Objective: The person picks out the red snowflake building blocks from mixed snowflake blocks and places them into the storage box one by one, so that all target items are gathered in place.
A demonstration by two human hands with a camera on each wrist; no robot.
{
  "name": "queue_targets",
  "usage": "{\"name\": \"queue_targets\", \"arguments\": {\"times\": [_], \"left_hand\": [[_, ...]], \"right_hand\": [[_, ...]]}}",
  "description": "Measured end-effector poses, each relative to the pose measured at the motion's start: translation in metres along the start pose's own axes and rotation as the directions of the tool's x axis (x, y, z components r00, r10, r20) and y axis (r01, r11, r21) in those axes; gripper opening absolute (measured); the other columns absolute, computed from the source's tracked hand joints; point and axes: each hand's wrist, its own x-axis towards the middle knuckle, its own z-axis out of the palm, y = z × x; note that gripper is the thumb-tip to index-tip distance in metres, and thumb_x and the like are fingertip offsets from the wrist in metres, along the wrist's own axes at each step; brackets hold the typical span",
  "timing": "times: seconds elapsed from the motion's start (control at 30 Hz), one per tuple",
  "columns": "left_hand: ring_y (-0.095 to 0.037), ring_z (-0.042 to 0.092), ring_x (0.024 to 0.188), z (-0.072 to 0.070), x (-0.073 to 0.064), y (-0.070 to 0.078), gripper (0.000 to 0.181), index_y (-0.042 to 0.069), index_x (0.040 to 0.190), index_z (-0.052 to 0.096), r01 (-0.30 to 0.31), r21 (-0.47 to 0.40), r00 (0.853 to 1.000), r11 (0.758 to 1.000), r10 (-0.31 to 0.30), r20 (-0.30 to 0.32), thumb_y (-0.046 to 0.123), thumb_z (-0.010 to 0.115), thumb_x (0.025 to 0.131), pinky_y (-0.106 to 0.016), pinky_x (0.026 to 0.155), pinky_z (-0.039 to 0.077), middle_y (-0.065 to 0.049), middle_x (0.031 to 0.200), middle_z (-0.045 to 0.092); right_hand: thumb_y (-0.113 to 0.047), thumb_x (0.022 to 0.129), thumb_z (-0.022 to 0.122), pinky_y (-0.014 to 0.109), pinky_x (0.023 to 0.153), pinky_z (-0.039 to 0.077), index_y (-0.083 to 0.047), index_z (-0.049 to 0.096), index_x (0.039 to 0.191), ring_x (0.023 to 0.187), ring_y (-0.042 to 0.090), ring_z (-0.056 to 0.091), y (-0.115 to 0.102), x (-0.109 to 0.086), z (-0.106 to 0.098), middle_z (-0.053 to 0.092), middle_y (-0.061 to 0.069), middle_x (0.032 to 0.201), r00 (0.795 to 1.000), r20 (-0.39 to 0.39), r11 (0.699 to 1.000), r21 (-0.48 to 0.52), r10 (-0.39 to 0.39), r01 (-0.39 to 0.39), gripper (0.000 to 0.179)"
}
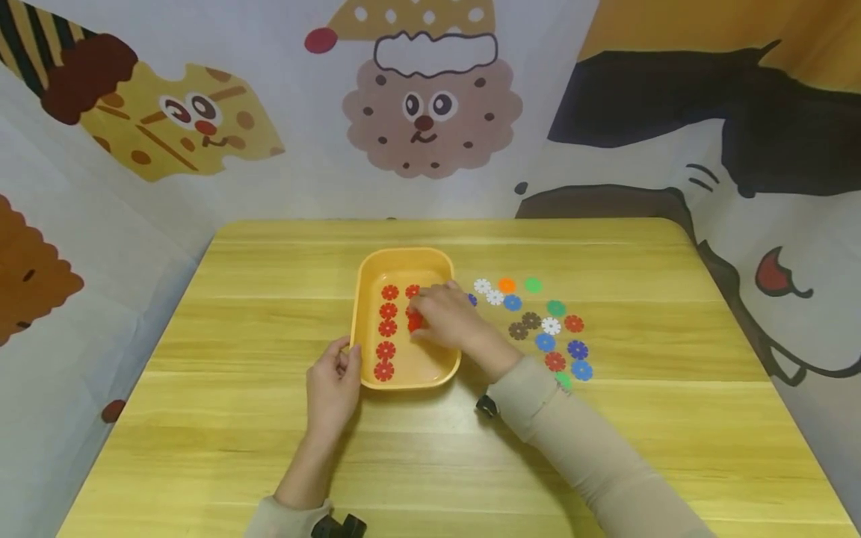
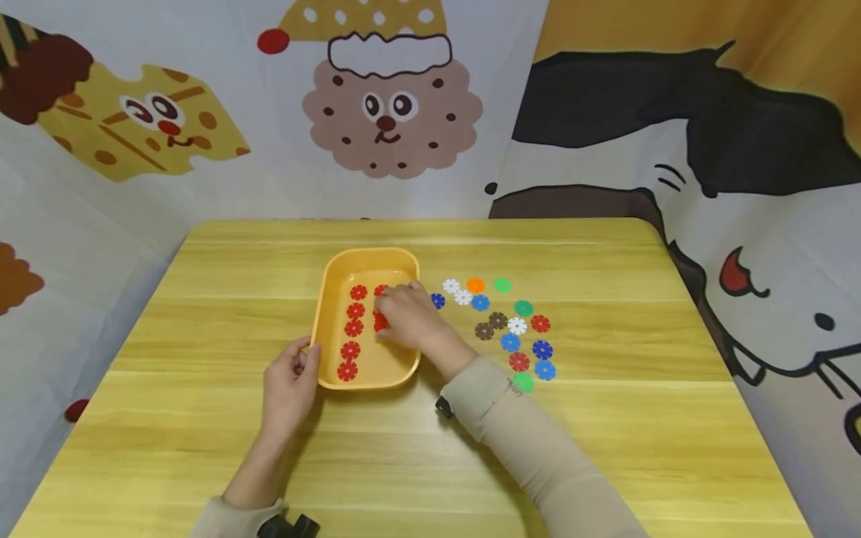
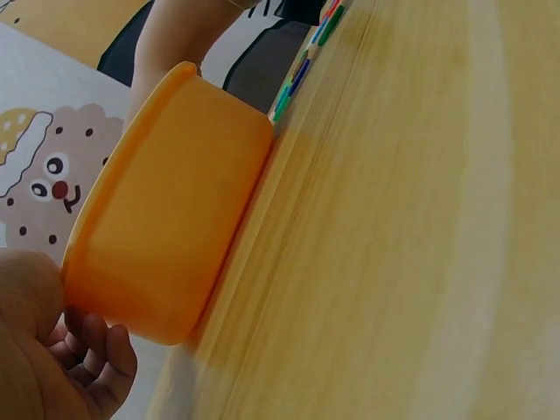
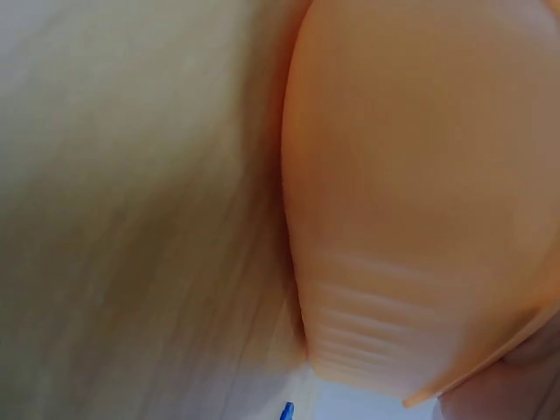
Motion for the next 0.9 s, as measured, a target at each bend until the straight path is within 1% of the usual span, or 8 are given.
{"name": "queue_targets", "arguments": {"times": [0.13,0.3,0.4,0.53,0.7,0.8,0.87,0.9], "left_hand": [[-0.016,0.048,0.053,0.000,0.000,0.001,0.033,-0.008,0.126,0.063,0.000,0.002,1.000,1.000,0.000,-0.002,0.016,0.060,0.103,-0.022,0.045,0.040,-0.006,0.065,0.056],[-0.016,0.048,0.053,0.000,0.000,0.001,0.033,-0.008,0.126,0.064,-0.007,0.004,1.000,1.000,0.007,-0.007,0.016,0.060,0.103,-0.022,0.046,0.040,-0.005,0.065,0.056],[-0.015,0.047,0.052,0.001,0.000,0.001,0.033,-0.008,0.126,0.064,-0.007,0.007,1.000,1.000,0.007,-0.007,0.017,0.060,0.103,-0.022,0.045,0.040,-0.005,0.065,0.056],[-0.015,0.047,0.053,0.001,0.000,0.000,0.034,-0.007,0.126,0.064,-0.006,0.011,1.000,1.000,0.007,-0.009,0.017,0.059,0.103,-0.022,0.045,0.039,-0.005,0.065,0.056],[-0.015,0.048,0.053,0.001,0.000,0.000,0.034,-0.007,0.126,0.063,-0.009,0.011,1.000,1.000,0.009,-0.007,0.017,0.059,0.103,-0.022,0.045,0.040,-0.006,0.066,0.056],[-0.016,0.048,0.053,0.001,0.000,0.000,0.034,-0.008,0.127,0.063,-0.005,0.006,1.000,1.000,0.005,-0.005,0.017,0.060,0.103,-0.022,0.045,0.040,-0.006,0.066,0.057],[-0.016,0.048,0.054,0.001,0.000,-0.001,0.034,-0.007,0.127,0.063,0.000,0.007,1.000,1.000,0.000,-0.006,0.017,0.059,0.103,-0.022,0.046,0.040,-0.006,0.066,0.057],[-0.016,0.049,0.054,0.001,0.000,-0.001,0.034,-0.007,0.126,0.063,0.001,0.009,1.000,1.000,-0.001,-0.008,0.017,0.059,0.103,-0.022,0.046,0.040,-0.006,0.066,0.057]], "right_hand": [[-0.040,0.082,0.083,0.039,0.099,0.038,-0.015,0.072,0.117,0.101,0.018,0.060,0.000,-0.001,-0.001,0.070,-0.002,0.109,1.000,0.008,1.000,-0.013,-0.005,0.005,0.044],[-0.037,0.081,0.085,0.038,0.095,0.037,-0.016,0.074,0.111,0.089,0.014,0.060,0.001,-0.001,-0.002,0.071,-0.006,0.094,1.000,0.013,1.000,0.018,-0.024,0.023,0.039],[-0.035,0.080,0.086,0.038,0.094,0.035,-0.016,0.074,0.108,0.084,0.012,0.060,0.002,-0.001,-0.002,0.072,-0.007,0.089,0.999,0.019,0.999,0.035,-0.039,0.039,0.036],[-0.036,0.081,0.085,0.039,0.096,0.035,-0.017,0.074,0.110,0.087,0.011,0.062,0.003,-0.001,-0.002,0.073,-0.007,0.093,0.998,0.023,0.997,0.045,-0.059,0.058,0.037],[-0.038,0.082,0.084,0.039,0.099,0.034,-0.018,0.073,0.115,0.096,0.012,0.065,0.005,-0.001,-0.001,0.075,-0.007,0.105,0.996,0.027,0.995,0.041,-0.087,0.086,0.040],[-0.036,0.085,0.082,0.039,0.101,0.034,-0.018,0.072,0.118,0.101,0.012,0.066,0.007,-0.001,-0.001,0.074,-0.006,0.111,0.996,-0.002,0.991,0.099,-0.089,0.089,0.039],[-0.031,0.088,0.081,0.039,0.103,0.038,-0.014,0.071,0.119,0.105,0.015,0.065,0.009,-0.002,-0.001,0.073,-0.002,0.113,0.995,-0.054,0.978,0.188,-0.083,0.091,0.037],[-0.029,0.089,0.079,0.039,0.103,0.040,-0.013,0.071,0.120,0.106,0.016,0.065,0.011,-0.002,-0.001,0.073,-0.001,0.114,0.993,-0.088,0.966,0.241,-0.074,0.093,0.036]]}}
